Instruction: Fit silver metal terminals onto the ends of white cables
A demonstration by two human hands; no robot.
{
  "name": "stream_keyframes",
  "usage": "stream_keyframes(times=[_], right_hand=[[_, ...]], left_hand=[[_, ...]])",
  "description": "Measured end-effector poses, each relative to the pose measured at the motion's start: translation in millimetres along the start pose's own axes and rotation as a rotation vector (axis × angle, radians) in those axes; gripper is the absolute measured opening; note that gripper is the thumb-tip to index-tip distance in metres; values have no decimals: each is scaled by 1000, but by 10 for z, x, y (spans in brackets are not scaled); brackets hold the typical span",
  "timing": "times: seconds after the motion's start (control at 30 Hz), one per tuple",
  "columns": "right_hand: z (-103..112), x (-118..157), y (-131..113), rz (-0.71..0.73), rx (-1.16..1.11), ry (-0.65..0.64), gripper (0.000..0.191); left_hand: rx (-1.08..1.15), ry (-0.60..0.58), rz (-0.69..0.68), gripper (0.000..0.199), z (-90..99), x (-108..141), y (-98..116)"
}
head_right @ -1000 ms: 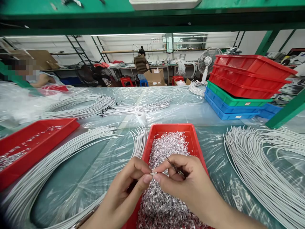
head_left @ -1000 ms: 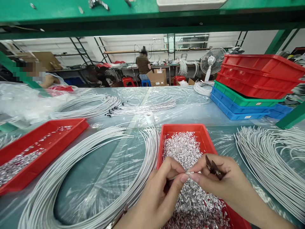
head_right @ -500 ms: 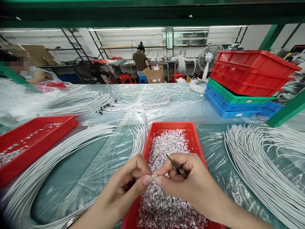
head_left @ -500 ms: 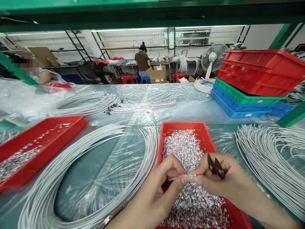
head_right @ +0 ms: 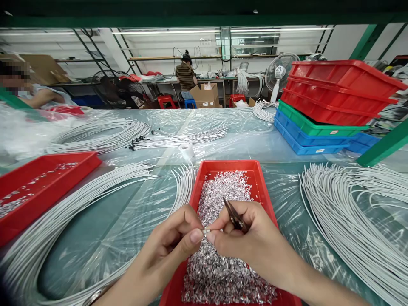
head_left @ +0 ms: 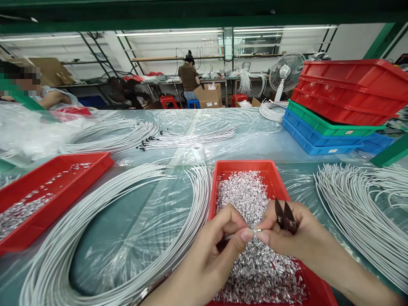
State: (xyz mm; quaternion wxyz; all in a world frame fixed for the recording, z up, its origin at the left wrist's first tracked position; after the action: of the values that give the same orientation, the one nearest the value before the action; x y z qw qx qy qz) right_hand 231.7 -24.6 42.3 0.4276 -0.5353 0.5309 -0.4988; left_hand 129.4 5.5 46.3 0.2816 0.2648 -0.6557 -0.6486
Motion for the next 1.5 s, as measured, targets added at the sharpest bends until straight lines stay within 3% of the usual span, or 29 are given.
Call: stream_keyframes(times=[0.27, 0.5, 0.67, 1.0, 1.5], right_hand=[[3, 9, -23, -5, 49, 14, 9], [-12, 22, -107, 30, 118, 2, 7], [23, 30, -184, 44, 164, 78, 4], [-5, -2, -80, -11, 77, -31, 11], [11, -24, 60, -76, -27, -33, 16]], left_hand=[[81, -10, 59, 30, -28, 4, -73], [84, 12, 24, 30, -3, -2, -52], [17, 40, -10, 28, 29, -2, -40], [-5, -2, 28, 28, 1, 20, -2], [171, -69, 145, 31, -85, 3, -107]])
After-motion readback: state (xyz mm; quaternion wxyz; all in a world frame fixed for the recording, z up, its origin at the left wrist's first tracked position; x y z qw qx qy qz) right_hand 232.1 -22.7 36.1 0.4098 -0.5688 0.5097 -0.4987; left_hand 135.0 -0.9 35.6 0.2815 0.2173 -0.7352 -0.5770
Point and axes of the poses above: each hand's wrist, its own x-axis away from the middle knuckle, its own z-axis out of the back of the hand, y = z × x, the point moved 9 cm from there along -x, towards the middle knuckle, and after that the axes turned 6 degrees about y, right-handed, at the moved point
